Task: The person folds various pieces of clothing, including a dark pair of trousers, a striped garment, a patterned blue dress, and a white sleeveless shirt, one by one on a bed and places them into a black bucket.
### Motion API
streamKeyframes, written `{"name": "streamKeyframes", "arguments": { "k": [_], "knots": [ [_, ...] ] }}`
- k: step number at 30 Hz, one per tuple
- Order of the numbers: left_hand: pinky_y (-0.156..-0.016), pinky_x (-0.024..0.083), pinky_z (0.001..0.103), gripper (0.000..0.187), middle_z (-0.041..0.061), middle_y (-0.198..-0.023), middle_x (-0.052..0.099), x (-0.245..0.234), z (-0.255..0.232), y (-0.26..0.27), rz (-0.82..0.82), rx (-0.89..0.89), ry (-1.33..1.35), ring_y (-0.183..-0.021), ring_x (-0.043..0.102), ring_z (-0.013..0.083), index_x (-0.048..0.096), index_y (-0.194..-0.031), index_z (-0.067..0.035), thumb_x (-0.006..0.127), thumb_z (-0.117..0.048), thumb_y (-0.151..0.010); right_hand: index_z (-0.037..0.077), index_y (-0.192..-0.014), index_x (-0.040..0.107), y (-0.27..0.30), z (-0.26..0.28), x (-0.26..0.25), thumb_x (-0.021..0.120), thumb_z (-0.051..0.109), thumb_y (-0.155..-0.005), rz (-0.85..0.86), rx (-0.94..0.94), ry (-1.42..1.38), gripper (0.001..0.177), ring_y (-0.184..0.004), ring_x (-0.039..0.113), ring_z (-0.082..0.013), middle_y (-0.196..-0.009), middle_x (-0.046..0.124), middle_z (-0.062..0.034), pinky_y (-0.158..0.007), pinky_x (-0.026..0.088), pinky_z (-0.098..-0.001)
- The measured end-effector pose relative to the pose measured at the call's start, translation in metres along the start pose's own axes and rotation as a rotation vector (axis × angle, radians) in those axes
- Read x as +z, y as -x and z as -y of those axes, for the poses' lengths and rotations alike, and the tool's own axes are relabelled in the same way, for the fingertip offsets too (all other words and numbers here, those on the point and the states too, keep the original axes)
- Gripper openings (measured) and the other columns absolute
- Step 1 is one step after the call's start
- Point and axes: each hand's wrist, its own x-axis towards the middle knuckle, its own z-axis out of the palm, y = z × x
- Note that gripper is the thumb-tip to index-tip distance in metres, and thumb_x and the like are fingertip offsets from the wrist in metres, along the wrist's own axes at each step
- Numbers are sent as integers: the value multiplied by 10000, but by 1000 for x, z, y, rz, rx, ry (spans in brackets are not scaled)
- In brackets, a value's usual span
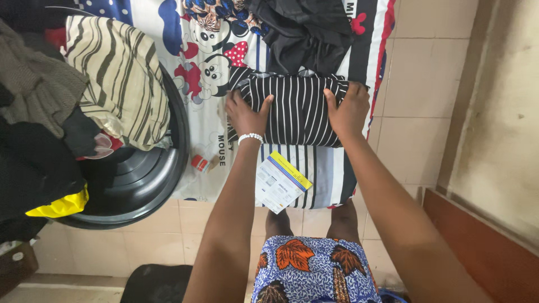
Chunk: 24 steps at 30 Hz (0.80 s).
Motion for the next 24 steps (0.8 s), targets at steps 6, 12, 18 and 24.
{"name": "streamKeyframes", "arguments": {
  "k": [6,12,18,24],
  "knots": [
    [-1133,302,551,1146,328,-1519,378,11,19,-5,124,-87,95,-1401,344,486,402,-1449,131,757,-722,-771,-140,-1503,339,34,-1,-10,696,553,-1010,232,282,-315,922,-1349,478,-454,-1436,486,-371,-1104,398,-467],
    [-1079,502,377,865,242,-1348,678,-6,-8,3,419,-337,591,-1256,679,332,592,-1331,35,735,-603,-765,-16,-1463,483,40,9,-24,718,501,-880,394,448,-725,814,-1270,612,-266,-1383,630,-187,-1050,463,-359],
    [-1040,474,348,942,213,-1350,608,-22,7,-11,687,-249,746,-1247,605,280,433,-1413,41,850,-508,-771,-23,-1443,488,30,-30,-16,825,369,-814,749,746,-1005,814,-1226,669,-250,-1335,679,-166,-1026,539,-367],
    [-1019,574,371,989,239,-1272,737,5,16,-36,739,-192,554,-1179,736,306,642,-1304,106,812,-627,-661,61,-1452,477,84,-41,15,840,312,-762,788,1053,-1435,820,-1164,673,-260,-1328,661,-118,-963,577,-451]
  ]
}}
